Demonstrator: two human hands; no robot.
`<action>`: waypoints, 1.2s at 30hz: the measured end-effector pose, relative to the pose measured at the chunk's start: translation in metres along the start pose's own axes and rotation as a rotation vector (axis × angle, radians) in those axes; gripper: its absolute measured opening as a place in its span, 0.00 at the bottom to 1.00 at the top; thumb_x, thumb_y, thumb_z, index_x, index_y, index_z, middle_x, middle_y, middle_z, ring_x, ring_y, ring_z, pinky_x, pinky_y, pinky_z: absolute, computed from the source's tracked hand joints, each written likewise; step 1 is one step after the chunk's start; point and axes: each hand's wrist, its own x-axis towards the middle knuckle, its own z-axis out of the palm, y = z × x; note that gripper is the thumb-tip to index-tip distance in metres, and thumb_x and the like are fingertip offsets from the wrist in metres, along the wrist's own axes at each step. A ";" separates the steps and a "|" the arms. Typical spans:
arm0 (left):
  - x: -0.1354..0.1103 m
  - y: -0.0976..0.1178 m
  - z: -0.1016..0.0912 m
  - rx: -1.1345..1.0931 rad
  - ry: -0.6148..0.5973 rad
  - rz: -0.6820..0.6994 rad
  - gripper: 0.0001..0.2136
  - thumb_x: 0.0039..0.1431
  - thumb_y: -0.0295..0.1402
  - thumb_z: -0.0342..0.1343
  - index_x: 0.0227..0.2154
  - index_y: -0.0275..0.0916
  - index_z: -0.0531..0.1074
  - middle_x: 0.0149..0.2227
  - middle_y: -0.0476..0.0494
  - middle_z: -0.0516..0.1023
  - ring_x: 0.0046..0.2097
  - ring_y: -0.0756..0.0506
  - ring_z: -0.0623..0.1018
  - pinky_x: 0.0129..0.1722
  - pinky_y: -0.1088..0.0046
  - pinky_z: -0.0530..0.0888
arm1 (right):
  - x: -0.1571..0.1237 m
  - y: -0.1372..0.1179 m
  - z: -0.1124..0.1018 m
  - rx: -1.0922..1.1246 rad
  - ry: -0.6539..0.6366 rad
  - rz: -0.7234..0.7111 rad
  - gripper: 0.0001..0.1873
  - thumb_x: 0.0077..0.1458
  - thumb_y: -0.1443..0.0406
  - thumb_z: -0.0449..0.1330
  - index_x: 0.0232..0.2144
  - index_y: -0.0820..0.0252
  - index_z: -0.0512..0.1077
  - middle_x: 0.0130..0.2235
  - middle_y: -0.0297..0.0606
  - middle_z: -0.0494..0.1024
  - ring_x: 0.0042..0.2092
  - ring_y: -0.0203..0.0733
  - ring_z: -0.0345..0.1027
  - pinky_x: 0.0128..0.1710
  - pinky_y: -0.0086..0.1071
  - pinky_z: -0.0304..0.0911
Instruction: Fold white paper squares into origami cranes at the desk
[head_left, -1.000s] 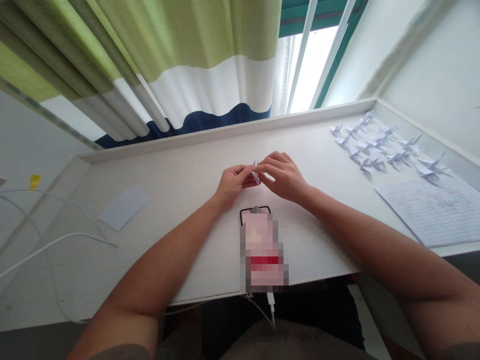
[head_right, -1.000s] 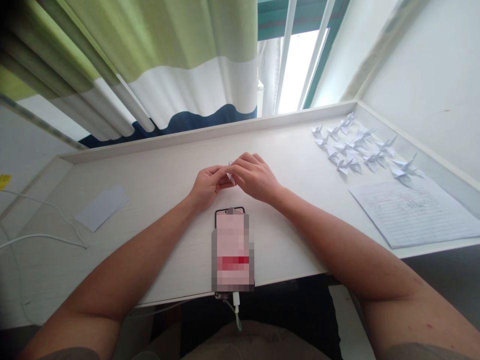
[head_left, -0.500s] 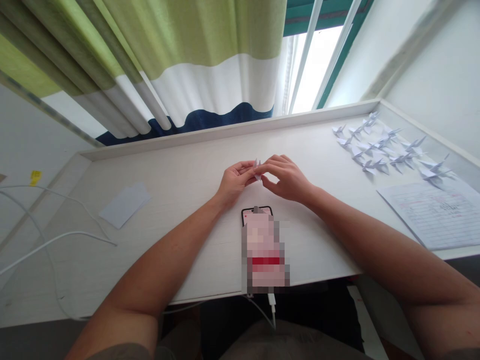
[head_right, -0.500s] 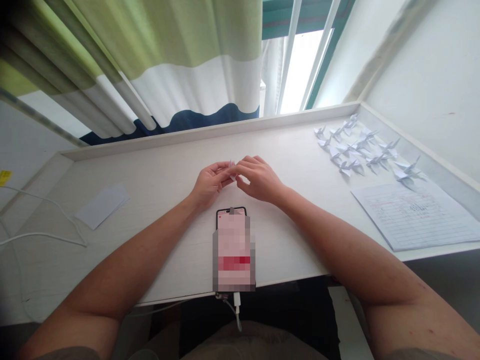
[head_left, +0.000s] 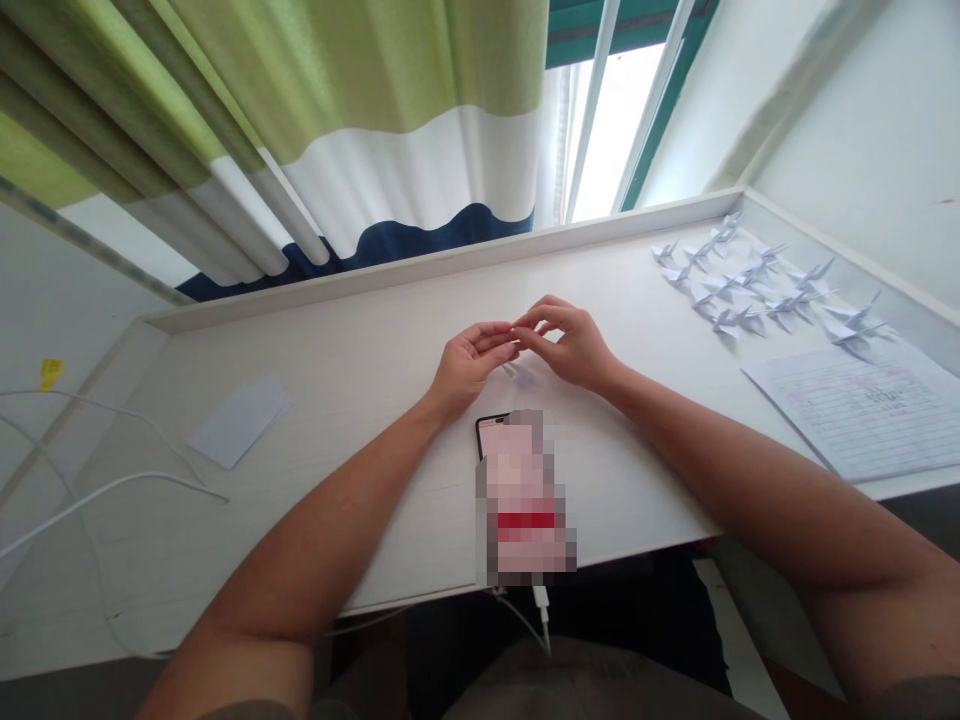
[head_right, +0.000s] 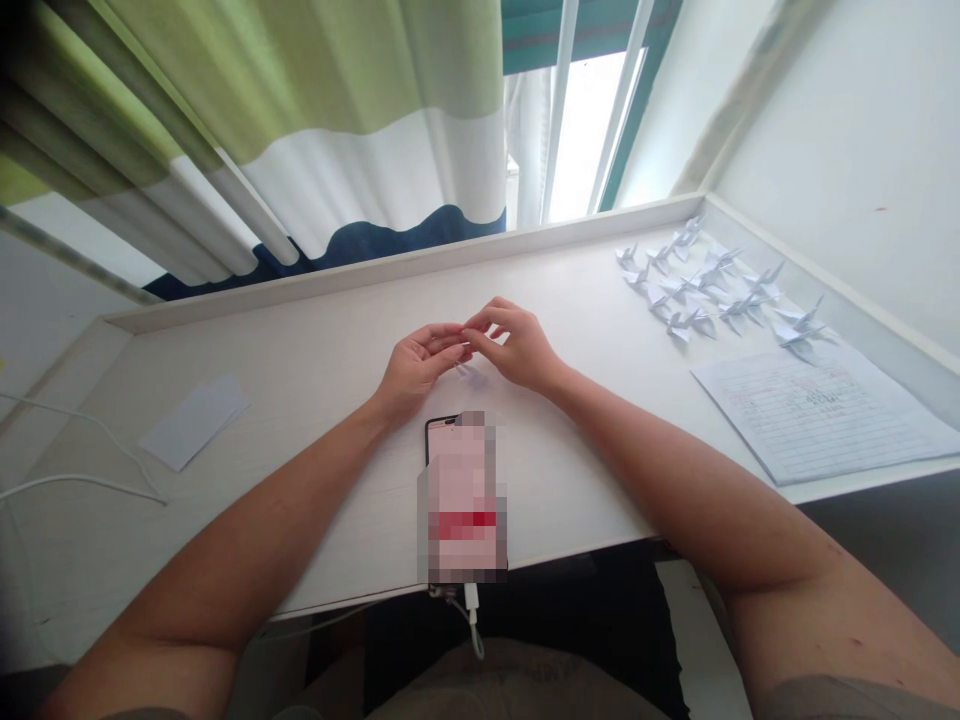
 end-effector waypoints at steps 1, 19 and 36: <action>0.000 0.000 0.001 0.008 0.001 0.003 0.14 0.57 0.34 0.74 0.44 0.38 0.81 0.46 0.40 0.88 0.51 0.41 0.86 0.60 0.56 0.78 | 0.000 0.000 0.000 0.001 0.003 0.004 0.07 0.64 0.59 0.66 0.37 0.54 0.82 0.39 0.38 0.81 0.42 0.45 0.77 0.42 0.44 0.77; 0.009 -0.004 -0.007 0.000 0.311 0.050 0.05 0.60 0.28 0.60 0.38 0.40 0.76 0.40 0.44 0.83 0.48 0.44 0.83 0.57 0.60 0.76 | -0.001 -0.001 -0.017 -0.103 -0.637 -0.107 0.09 0.61 0.65 0.66 0.41 0.51 0.86 0.40 0.38 0.82 0.38 0.42 0.73 0.44 0.42 0.71; 0.000 0.001 0.001 0.114 0.009 -0.003 0.18 0.56 0.46 0.74 0.40 0.36 0.84 0.37 0.40 0.87 0.41 0.44 0.85 0.50 0.61 0.79 | 0.002 -0.006 0.005 0.476 -0.054 0.356 0.25 0.48 0.43 0.77 0.32 0.54 0.76 0.33 0.35 0.81 0.32 0.40 0.72 0.38 0.41 0.72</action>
